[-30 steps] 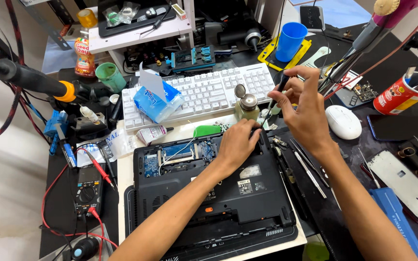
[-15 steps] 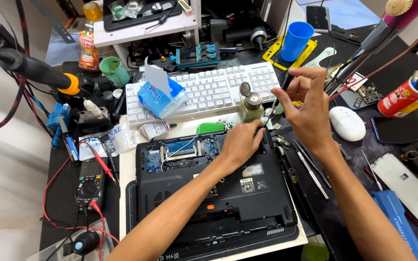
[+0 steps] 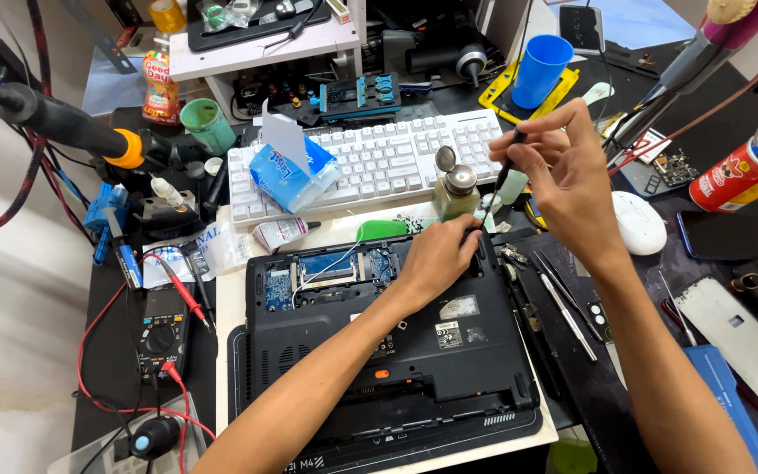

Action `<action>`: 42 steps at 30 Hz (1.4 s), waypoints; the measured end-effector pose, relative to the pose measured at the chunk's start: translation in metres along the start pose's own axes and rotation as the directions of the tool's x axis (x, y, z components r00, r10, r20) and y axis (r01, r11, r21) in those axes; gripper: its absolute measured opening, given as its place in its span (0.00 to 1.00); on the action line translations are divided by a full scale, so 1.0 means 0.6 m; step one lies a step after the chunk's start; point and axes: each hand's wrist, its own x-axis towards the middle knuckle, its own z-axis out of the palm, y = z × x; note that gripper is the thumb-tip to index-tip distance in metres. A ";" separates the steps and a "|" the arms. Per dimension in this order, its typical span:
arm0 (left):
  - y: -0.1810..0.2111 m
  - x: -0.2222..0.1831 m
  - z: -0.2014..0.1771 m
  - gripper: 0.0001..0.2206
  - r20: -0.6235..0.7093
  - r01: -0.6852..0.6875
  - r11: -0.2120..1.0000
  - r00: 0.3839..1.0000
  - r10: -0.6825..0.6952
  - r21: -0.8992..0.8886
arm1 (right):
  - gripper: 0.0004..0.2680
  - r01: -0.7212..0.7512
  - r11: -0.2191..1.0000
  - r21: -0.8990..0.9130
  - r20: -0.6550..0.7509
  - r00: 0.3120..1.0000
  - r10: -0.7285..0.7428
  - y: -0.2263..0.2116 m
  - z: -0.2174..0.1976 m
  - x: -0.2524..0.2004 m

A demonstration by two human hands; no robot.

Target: The person disassembles a laptop by hand and using a pry tool and a screwdriver, detaching internal cables, lifting the keyboard assembly, and unscrewing components from the chassis.

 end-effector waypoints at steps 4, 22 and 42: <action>0.003 0.000 -0.003 0.11 0.006 0.000 1.000 1.000 0.000 -0.007 | 0.08 0.018 0.999 -0.031 -0.021 1.000 -0.018 -0.003 0.005 0.000; 0.002 -0.002 -0.004 0.11 0.024 0.005 1.000 1.000 -0.005 -0.006 | 0.13 -0.007 0.987 -0.160 -0.136 0.991 -0.015 -0.009 0.013 0.004; 0.009 -0.001 -0.006 0.12 0.032 0.018 1.000 0.999 -0.018 0.005 | 0.11 0.040 0.997 -0.070 -0.051 0.998 -0.044 -0.001 -0.006 0.002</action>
